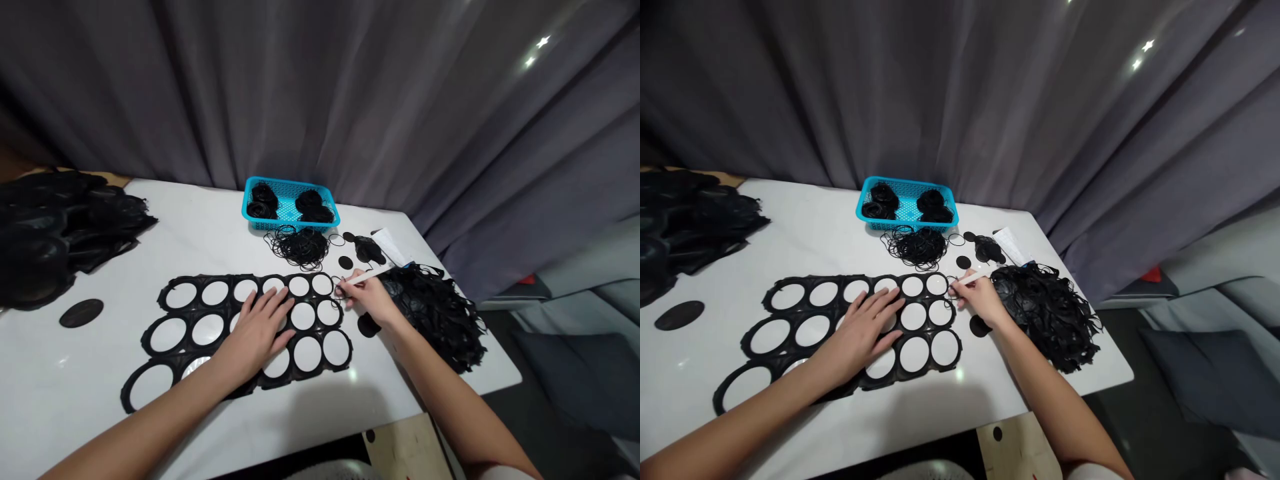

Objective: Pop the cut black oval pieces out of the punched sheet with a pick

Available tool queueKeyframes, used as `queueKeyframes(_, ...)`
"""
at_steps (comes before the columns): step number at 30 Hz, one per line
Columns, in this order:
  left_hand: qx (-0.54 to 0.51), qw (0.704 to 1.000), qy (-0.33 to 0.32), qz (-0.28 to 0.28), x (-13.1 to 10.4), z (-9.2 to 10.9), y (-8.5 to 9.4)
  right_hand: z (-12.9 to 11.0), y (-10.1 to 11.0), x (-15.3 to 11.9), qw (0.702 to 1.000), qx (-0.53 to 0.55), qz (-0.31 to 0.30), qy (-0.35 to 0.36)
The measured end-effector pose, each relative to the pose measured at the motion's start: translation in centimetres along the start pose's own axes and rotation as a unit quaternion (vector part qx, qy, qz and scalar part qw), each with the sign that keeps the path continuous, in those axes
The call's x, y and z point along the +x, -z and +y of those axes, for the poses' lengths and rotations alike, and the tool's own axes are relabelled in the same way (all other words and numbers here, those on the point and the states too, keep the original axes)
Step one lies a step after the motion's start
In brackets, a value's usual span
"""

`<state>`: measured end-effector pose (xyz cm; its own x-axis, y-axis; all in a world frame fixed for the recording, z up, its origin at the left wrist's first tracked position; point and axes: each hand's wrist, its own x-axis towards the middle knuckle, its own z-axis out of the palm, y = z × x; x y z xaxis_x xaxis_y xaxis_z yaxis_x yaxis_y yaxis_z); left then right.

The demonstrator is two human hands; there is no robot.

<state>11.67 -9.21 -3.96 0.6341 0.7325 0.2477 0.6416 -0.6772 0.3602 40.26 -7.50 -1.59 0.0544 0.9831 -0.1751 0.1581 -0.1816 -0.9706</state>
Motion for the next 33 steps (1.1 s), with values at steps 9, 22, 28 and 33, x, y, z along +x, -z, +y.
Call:
queueKeyframes(9, -0.429, 0.895, 0.082, -0.087, 4.9, 2.2, 3.6, -3.4, -4.4, -3.3, 0.975, 0.156, -0.156, -0.020)
queueKeyframes(22, -0.254, 0.963, 0.083, -0.022, 4.2, 0.2, 3.2, -2.4, -4.4, -2.6, 0.916, 0.356, -0.148, -0.108)
queueKeyframes(28, 0.026, 0.999, -0.033, 0.001, 0.0, -0.7, -0.3, -1.2, -5.3, 1.3, 0.994, 0.055, -0.082, 0.054)
queueKeyframes(33, 0.066, 0.997, -0.034, 0.000, -0.8, -0.7, -1.5, 0.3, -7.0, 1.9, 0.984, -0.097, -0.108, 0.107)
